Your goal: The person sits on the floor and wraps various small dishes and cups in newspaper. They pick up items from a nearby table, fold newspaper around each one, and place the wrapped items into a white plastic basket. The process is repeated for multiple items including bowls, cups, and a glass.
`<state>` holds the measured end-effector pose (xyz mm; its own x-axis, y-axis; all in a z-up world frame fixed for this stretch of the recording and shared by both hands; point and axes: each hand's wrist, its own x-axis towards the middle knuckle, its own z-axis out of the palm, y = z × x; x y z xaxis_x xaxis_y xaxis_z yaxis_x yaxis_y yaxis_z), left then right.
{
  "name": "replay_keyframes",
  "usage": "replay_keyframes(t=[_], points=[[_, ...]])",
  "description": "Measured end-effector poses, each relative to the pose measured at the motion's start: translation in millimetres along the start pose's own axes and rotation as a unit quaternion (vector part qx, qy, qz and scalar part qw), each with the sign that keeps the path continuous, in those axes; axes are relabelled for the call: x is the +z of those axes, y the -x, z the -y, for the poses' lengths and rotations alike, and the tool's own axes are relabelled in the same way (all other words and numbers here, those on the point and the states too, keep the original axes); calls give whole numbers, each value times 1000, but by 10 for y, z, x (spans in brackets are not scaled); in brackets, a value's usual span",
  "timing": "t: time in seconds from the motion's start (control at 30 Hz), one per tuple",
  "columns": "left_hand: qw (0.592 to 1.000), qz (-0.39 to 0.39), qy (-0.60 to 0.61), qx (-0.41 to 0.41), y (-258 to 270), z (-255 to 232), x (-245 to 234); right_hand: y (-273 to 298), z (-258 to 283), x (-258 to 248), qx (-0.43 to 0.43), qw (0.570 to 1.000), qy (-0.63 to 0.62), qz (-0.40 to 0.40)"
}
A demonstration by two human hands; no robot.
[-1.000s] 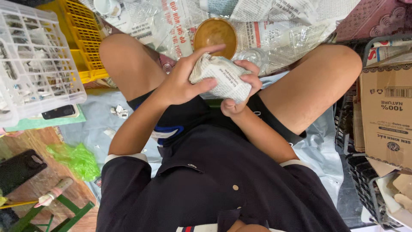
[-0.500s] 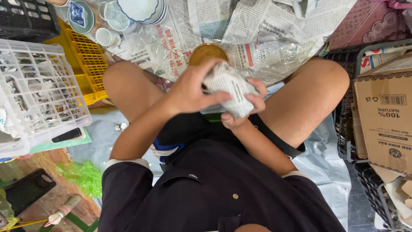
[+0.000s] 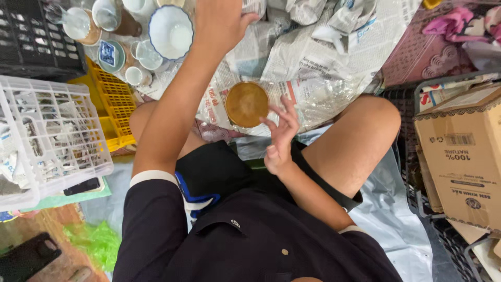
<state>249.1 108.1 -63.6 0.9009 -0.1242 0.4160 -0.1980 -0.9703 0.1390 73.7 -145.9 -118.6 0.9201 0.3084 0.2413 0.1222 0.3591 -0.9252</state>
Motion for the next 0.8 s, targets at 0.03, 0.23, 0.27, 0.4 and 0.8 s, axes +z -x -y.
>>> replay_keyframes(t=[0.03, 0.23, 0.27, 0.4, 0.8], points=[[1000, -10, -5, 10, -51, 20, 63, -1, -3, 7, 0, 1000, -6, 1], [998, 47, -23, -34, -158, 61, 105, 30, 8, 40, 12, 998, -34, 56], [993, 92, -23, -62, -155, 55, 76, 43, 15, 43, 16, 997, -39, 67], [997, 30, -54, -38, -130, -29, -30, 32, 37, 57, 21, 995, -43, 85], [995, 51, -62, -51, -209, -55, 559, 86, 24, 91, 31, 991, -47, 123]])
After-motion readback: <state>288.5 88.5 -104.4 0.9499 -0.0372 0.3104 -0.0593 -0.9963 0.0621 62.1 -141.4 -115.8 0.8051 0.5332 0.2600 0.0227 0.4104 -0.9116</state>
